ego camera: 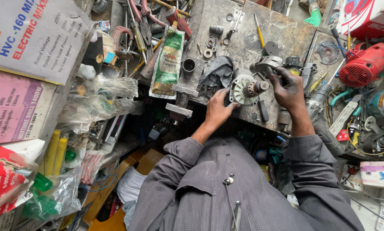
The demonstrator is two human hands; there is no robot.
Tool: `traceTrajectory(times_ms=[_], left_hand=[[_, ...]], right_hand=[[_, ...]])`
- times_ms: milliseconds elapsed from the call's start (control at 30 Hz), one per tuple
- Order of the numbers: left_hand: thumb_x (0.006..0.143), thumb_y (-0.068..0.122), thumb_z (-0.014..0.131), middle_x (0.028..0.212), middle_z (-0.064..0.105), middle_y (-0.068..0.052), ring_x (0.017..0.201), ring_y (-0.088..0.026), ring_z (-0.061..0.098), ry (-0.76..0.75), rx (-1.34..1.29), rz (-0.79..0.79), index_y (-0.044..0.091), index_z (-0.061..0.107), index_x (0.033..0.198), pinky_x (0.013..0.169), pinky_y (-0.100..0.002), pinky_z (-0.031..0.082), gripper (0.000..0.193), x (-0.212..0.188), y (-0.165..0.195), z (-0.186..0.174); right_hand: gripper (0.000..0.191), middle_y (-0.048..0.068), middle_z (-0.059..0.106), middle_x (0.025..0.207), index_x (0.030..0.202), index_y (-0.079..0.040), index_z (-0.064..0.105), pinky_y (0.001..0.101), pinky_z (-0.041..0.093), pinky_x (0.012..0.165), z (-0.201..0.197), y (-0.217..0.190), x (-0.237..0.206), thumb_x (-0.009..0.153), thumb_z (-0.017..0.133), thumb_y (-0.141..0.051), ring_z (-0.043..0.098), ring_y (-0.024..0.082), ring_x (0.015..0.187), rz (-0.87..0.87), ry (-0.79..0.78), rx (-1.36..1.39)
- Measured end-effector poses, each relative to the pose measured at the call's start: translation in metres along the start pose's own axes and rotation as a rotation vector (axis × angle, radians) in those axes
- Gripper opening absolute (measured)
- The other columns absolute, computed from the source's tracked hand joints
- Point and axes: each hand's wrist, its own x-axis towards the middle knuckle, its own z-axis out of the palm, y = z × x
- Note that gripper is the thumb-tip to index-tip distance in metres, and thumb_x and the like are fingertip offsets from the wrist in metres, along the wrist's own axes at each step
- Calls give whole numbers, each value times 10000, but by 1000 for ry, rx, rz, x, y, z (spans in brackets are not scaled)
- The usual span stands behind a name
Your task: The person handles a disassembled small electric motor on a cluttered workbench, fitting the armature into its housing and applying grease from a sachet. They then place the red motor body onto the housing, align it, and work on fastening the two halves together by hand.
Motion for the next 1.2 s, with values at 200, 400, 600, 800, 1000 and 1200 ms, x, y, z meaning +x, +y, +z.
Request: traceTrajectory(times_ms=[200,400,600,800,1000,1200], left_hand=[[783,305,855,1256,680,-193,1133,-374,682,12,18,18,-15,631,1303,956,-427,547,651,-4,-2,1],[777,363,857,1156,659,-185,1031,-382,672,41,146,114,-22,624,1231,856,-449,547,639,-9,13,-16],[816,321,818,964,631,-116,887,-282,671,-74,341,424,23,638,1067,758,-398,557,429,13,64,-40],[741,61,704,724,655,-135,660,-262,702,-53,541,726,17,687,743,534,-394,553,47,46,125,-8],[655,143,715,671,701,-128,622,-269,718,-265,199,896,63,741,676,498,-396,560,86,48,212,67],[683,146,720,704,709,-121,651,-266,719,-594,311,926,74,742,711,519,-395,562,80,21,255,104]], right_hand=[[307,160,736,939,1267,17,713,316,507,704,8,-4,11,993,724,-122,657,168,774,13,-140,-45],[314,143,737,1007,1307,38,690,268,516,717,4,3,-7,1034,705,-116,665,137,814,33,44,-18],[290,114,745,1038,1309,34,704,248,494,717,-14,20,-58,1130,718,-193,645,106,833,242,254,78],[367,192,758,1228,1309,63,676,400,566,965,-38,45,-102,1110,665,-246,734,297,1098,29,476,-332],[380,205,731,1248,1318,34,671,449,541,995,-49,55,-114,1040,705,-223,700,352,1151,155,462,-509],[399,205,703,1251,1324,0,669,477,513,1017,-48,60,-121,971,745,-170,659,379,1188,212,379,-536]])
